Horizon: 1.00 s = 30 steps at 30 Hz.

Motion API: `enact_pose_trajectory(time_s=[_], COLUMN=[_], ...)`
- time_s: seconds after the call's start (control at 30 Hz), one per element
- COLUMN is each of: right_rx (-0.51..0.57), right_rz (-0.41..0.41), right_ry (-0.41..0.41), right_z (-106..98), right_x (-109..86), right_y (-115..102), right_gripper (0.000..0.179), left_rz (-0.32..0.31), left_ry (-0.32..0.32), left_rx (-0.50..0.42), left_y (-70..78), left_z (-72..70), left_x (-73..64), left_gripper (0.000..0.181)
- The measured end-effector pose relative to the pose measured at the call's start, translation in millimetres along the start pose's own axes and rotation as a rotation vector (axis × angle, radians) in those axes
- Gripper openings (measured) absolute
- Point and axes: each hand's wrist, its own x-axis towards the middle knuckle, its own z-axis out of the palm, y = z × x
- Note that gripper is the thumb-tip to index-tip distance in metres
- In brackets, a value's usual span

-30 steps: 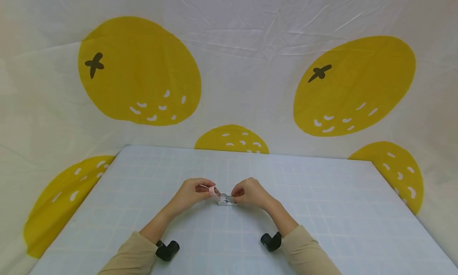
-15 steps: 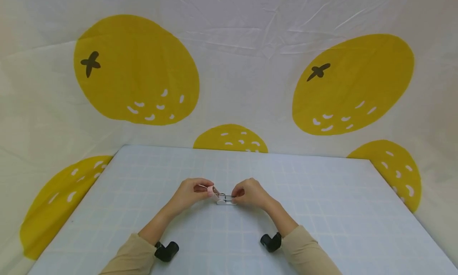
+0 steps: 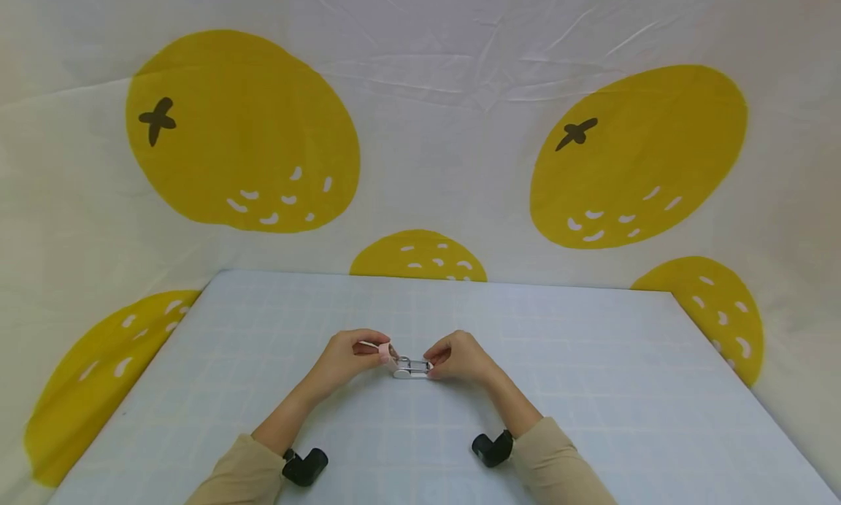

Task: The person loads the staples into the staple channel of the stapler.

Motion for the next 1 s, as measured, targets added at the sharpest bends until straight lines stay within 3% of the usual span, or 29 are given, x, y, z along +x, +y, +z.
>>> enact_pose_trajectory(time_s=[0.17, 0.3, 0.5, 0.63, 0.83, 1.0], right_rx=[0.143, 0.200, 0.219, 0.211, 0.211, 0.210], right_rz=[0.107, 0.133, 0.127, 0.142, 0.161, 0.175], right_ry=[-0.008, -0.023, -0.034, -0.033, -0.023, -0.016], right_z=[1, -1, -1, 0, 1, 2], right_x=[-1.7, -2.4, -0.8, -0.3, 1.6, 1.6], right_y=[7, 9, 8, 8, 9, 10], right_gripper=[0.029, 0.032, 0.033, 0.031, 0.029, 0.028], left_rz=[-0.019, -0.022, 0.027, 0.035, 0.053, 0.082], left_ry=[0.017, 0.017, -0.038, -0.047, -0.052, -0.094], left_rx=[-0.016, -0.036, -0.045, -0.003, 0.034, -0.019], left_y=[-0.3, 0.9, 1.6, 3.9, 23.5, 33.0], left_z=[2.6, 3.9, 4.8, 7.0, 10.8, 13.5], left_x=[1.4, 3.2, 6.3, 6.6, 5.7, 5.7], left_gripper=[0.028, 0.027, 0.025, 0.026, 0.025, 0.025])
